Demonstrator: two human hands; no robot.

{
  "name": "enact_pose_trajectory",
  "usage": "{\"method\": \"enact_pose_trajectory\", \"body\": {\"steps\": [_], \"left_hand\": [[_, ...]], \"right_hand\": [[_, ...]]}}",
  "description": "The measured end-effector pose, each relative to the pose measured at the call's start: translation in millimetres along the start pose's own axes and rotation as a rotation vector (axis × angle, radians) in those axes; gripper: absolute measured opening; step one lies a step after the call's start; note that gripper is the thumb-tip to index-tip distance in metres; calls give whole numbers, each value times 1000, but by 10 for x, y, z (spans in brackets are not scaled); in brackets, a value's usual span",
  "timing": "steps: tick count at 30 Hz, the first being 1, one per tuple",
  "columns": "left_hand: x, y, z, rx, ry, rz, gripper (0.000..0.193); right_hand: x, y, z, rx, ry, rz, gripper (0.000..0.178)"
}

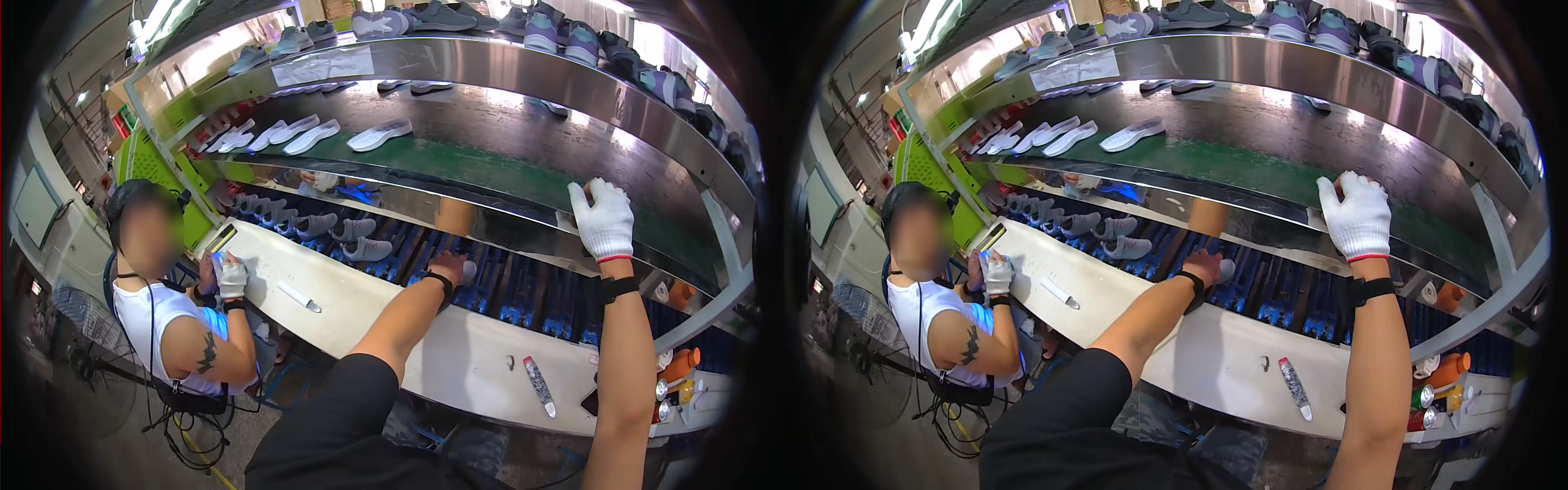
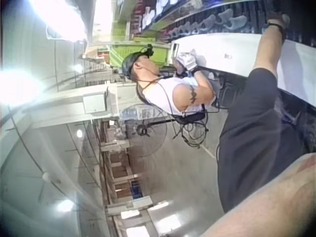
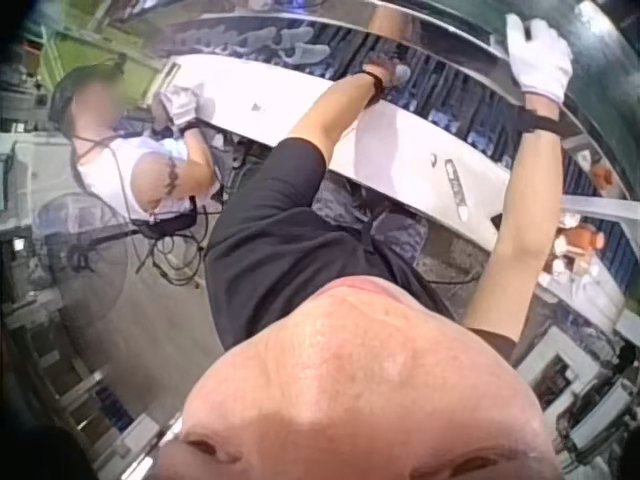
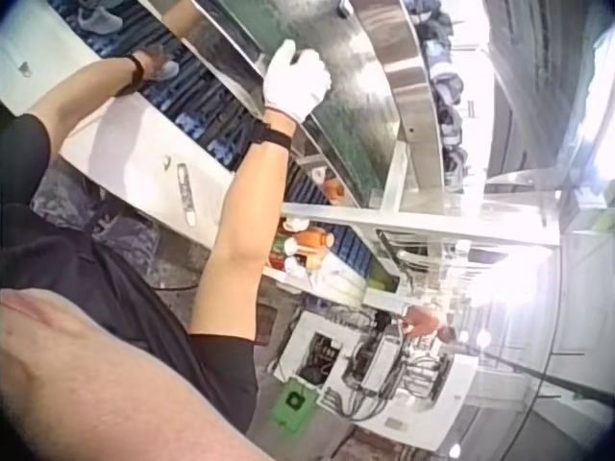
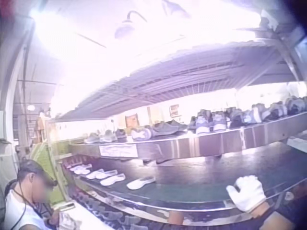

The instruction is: Insert shoe components and check for quality on a conveyor assembly line.

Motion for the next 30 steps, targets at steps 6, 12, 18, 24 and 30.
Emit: {"method": "enact_pose_trajectory", "body": {"steps": [6,12,18,24,30], "left_hand": [[405,-167,576,-192,319,90,36],[181,-750,1550,-504,641,515,41],[618,-322,2330,39,696,559,22],[589,-136,2512,-411,711,290,36],[146,-128,2524,-144,654,226,47]], "right_hand": [[71,56,-84,196,49,-79,39],[-68,308,-79,229,5,-5,36],[1952,495,-303,150,-440,-267,33],[3292,792,-690,226,-532,-291,46],[3515,567,-872,521,-450,-405,63]]}}
Point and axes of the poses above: each hand's wrist, its own z-axis away from the middle knuckle, its own y-axis out of the palm, x = y × z, the point moved 2 cm from there along -z, towards the middle knuckle, and after that the axes turned 10 degrees about z, right-handed, at the moved point
